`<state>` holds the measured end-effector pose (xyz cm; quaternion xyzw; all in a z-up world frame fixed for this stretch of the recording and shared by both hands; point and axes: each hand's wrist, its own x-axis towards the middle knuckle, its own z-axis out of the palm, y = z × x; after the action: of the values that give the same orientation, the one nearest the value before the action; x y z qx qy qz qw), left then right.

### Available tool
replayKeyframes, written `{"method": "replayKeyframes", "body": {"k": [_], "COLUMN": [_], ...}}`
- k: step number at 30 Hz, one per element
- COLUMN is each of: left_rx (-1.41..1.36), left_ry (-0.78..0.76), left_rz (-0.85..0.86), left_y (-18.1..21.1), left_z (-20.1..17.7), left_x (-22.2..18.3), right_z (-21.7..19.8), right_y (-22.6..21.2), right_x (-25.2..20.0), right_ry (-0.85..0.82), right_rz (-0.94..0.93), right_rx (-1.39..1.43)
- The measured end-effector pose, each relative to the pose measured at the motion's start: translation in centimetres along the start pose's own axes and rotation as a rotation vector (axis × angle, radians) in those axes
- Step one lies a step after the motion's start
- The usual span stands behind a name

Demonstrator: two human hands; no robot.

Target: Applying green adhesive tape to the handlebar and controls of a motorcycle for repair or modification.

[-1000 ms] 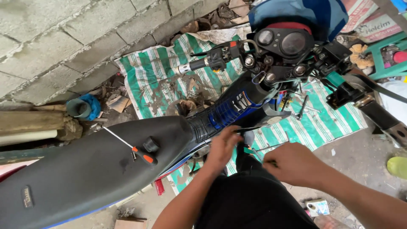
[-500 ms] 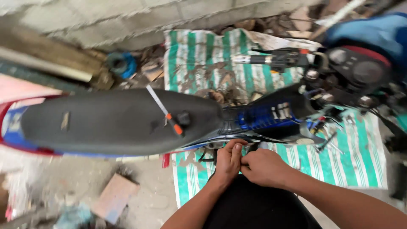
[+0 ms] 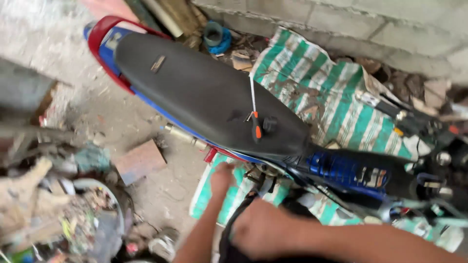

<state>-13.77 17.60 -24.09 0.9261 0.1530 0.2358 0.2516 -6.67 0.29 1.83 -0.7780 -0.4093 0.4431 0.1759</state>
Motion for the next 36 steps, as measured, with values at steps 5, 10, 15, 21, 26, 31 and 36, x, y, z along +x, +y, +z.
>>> {"method": "replayKeyframes", "body": {"k": [5,10,15,21,26,31,36], "left_rx": [0.034,-0.29,-0.441,-0.625,-0.84,-0.908,-1.007], "left_ry": [-0.242,-0.041,0.025,0.282,0.277,0.125,-0.204], "left_rz": [-0.913,-0.93,-0.923,-0.983,-0.98,-0.878,-0.448], "left_y": [-6.5,3.3,8.0,12.8,14.0,18.0,19.8], "left_z": [-9.6,-15.7,-15.0,-15.6,-15.6,-16.1,-14.0], "left_x": [1.5,4.5,1.5,-0.9,-0.8,4.0,5.3], "right_z": [-4.0,-6.0,-7.7,-8.0,-7.5,-9.8,-7.2], "right_y": [3.4,9.1,13.1,11.1,13.8,10.8,15.2], "right_x": [7.4,22.6,34.8,34.8,35.8,28.1,18.2], "right_ry": [0.267,0.716,0.963,0.606,0.92,1.003,0.801], "right_rz": [-0.078,-0.277,-0.384,-0.054,-0.229,-0.248,-0.199], "right_rx": [-0.447,-0.659,-0.902,-1.041,-1.123,-0.85,-0.312]}}
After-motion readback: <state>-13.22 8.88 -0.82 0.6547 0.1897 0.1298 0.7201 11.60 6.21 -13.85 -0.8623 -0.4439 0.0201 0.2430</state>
